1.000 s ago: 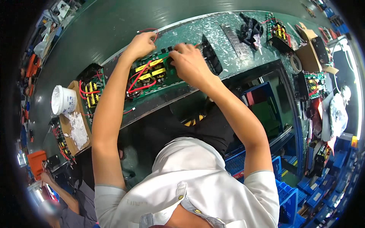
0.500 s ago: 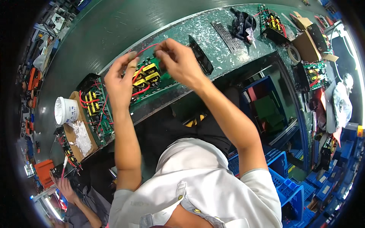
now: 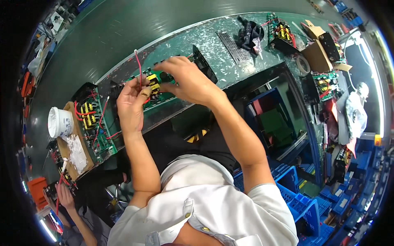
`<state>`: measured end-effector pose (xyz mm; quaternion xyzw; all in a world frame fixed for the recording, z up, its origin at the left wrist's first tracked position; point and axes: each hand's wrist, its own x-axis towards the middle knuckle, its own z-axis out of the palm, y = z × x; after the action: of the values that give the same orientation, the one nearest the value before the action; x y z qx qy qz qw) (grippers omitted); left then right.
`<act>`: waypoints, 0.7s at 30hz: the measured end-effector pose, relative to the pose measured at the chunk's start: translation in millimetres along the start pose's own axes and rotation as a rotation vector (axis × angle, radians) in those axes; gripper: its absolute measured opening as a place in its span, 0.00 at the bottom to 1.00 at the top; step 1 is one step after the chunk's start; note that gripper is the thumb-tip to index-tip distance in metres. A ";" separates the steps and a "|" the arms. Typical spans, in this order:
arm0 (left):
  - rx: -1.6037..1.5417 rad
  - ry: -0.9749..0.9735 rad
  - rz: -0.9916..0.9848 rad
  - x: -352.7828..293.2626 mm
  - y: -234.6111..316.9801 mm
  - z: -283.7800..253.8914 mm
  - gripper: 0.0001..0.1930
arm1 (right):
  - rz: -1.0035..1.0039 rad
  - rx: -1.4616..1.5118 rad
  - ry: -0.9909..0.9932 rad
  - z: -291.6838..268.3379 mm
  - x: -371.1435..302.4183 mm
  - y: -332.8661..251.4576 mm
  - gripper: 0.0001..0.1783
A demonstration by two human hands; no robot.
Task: Assembling components onto a circuit board on an industrial production line.
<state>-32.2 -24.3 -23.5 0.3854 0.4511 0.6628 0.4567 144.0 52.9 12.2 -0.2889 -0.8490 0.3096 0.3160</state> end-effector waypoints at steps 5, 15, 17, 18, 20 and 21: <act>0.032 -0.047 -0.014 5.8 2.2 7.8 0.11 | -0.069 -0.515 -0.096 -2.0 -19.0 26.9 0.05; 0.336 -0.124 0.149 4.6 2.8 22.7 0.13 | 0.207 0.173 0.197 -5.5 -10.5 17.6 0.08; 0.443 -0.185 0.028 6.7 1.2 21.6 0.16 | 0.235 0.307 0.170 2.0 -12.1 7.8 0.07; 0.495 -0.190 0.041 7.9 -0.6 19.8 0.16 | 0.216 0.233 0.094 -1.2 -13.0 2.2 0.08; 0.461 -0.180 0.025 12.6 -3.6 10.9 0.15 | 0.085 0.161 0.117 4.5 -19.5 11.1 0.08; 0.426 -0.166 0.006 12.6 -3.4 10.1 0.13 | -0.045 0.090 0.136 4.2 -24.2 14.6 0.08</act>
<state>-25.6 -9.2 -22.5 0.5278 0.5407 0.5198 0.3985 160.6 44.1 -9.3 -0.2754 -0.8171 0.3201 0.3924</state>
